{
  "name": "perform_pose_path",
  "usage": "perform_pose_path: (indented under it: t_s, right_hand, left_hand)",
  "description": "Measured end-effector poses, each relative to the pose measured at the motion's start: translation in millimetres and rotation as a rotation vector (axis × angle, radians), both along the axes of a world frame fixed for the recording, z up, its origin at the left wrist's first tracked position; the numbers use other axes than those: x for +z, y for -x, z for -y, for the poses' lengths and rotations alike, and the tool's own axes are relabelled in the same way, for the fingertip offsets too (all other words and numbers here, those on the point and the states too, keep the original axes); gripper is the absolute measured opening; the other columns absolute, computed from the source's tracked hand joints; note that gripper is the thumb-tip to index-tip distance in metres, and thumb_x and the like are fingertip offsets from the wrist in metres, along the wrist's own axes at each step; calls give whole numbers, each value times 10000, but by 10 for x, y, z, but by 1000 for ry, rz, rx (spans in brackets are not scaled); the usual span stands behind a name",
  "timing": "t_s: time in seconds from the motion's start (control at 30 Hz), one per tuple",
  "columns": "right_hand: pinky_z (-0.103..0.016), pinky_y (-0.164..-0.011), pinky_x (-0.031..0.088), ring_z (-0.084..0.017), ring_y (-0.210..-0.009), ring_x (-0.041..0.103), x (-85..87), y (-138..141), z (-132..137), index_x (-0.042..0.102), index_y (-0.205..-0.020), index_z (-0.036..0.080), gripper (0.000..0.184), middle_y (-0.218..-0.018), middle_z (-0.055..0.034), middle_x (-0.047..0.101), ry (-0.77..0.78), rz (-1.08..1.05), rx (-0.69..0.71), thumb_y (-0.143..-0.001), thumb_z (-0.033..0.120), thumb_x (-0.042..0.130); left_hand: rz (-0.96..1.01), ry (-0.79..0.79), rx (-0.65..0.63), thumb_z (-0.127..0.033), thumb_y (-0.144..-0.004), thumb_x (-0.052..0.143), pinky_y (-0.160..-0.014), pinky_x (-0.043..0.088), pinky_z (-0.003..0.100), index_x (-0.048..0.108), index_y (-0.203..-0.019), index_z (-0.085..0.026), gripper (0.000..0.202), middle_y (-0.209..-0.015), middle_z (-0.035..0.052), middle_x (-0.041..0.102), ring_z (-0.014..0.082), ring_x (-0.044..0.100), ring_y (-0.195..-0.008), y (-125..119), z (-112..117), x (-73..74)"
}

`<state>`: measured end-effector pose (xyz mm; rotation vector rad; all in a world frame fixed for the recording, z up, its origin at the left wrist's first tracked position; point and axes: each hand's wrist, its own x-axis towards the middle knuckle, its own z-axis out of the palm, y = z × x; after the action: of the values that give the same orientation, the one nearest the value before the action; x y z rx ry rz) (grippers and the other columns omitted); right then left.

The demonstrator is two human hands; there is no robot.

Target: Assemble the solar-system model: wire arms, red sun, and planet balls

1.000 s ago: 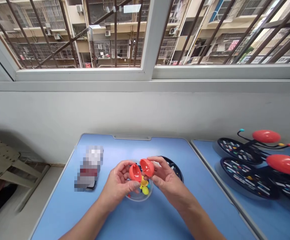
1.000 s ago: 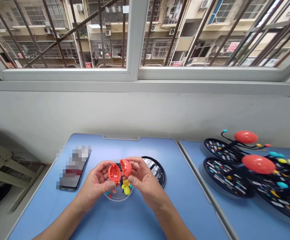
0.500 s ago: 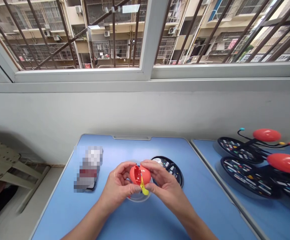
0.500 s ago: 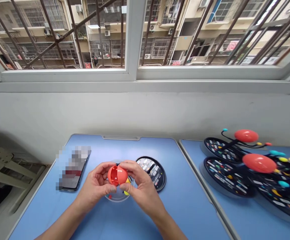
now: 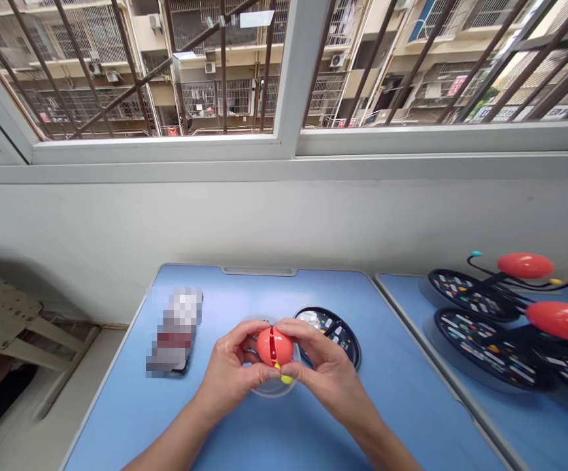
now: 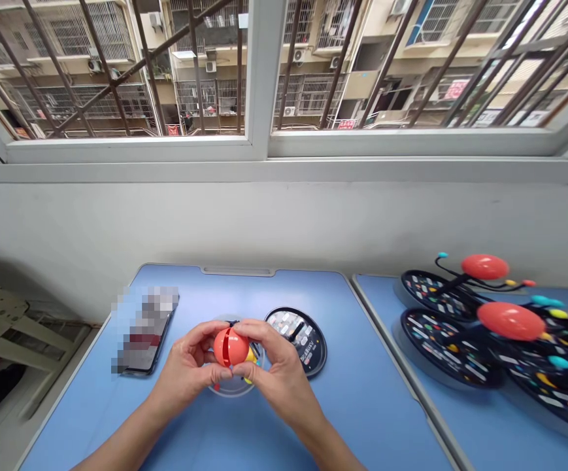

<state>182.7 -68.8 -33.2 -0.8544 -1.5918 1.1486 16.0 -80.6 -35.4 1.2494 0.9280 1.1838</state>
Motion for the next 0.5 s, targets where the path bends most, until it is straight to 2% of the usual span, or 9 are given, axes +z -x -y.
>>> perform_pose_path:
  t_s: [0.27,0.5]
  right_hand:
    - [-339,-922,432,-202,-1018,564,0,14,6,627,-987,291,328,-1060,-21,602,59,-50,38,-675,239,712]
    - [-367,-911,451,-212,-980,593,50,34,25,640,-961,270,323,-1038,-31,627,120,-58,46,-653,229,729]
  left_hand:
    - [-92,-40,51,-223,-566,769,-704,517,284,614,-985,-184,449,-884,35,644,175,614,-762,-9,11,38]
    - [-171,-150,93,-197,-610,732,-692,512,278,619,-979,-198,386,-895,30,630,159,600,-733,-6,12,-8]
